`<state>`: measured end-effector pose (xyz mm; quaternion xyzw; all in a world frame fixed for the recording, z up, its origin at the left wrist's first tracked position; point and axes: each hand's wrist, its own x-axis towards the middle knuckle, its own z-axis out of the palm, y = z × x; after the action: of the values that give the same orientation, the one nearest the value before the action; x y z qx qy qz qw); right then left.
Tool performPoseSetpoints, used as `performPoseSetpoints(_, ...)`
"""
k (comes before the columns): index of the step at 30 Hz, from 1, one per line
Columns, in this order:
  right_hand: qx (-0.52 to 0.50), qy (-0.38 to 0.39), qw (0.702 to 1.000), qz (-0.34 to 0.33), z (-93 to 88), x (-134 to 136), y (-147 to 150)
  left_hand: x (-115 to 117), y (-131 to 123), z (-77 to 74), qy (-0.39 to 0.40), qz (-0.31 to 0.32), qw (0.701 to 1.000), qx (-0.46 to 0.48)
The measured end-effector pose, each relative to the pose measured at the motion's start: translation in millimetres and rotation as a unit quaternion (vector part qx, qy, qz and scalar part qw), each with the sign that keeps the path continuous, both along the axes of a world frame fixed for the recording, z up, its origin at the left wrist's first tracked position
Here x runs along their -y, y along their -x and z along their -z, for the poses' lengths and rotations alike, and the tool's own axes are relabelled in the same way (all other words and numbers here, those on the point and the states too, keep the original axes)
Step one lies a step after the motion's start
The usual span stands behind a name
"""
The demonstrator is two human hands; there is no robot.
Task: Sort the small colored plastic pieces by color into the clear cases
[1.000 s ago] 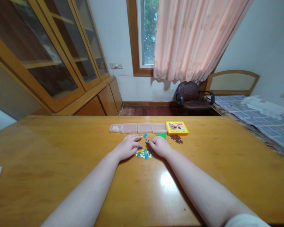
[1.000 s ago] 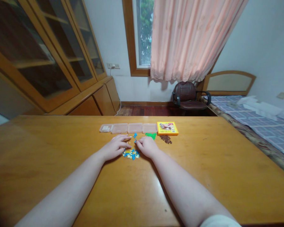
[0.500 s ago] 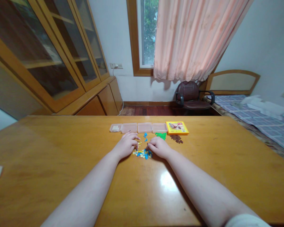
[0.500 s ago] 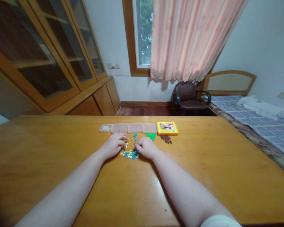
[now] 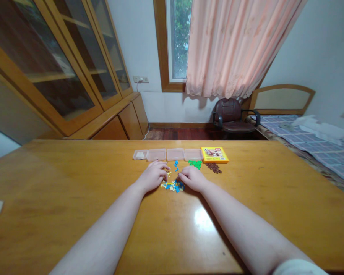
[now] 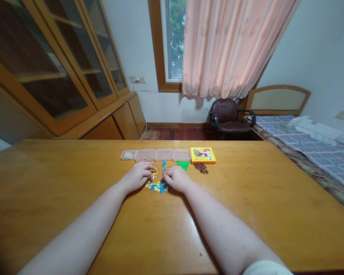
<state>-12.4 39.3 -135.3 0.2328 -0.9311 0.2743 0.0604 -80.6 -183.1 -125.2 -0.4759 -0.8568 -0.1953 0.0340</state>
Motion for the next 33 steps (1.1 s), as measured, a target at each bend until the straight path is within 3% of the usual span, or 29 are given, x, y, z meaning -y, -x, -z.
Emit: performPoseSetpoints(33, 0.042, 0.001, 0.998, 0.040, -2.0, 1.0, -1.9, -0.2, -0.7, -1.2, 0.002, 0.010, 1.000, 0.016)
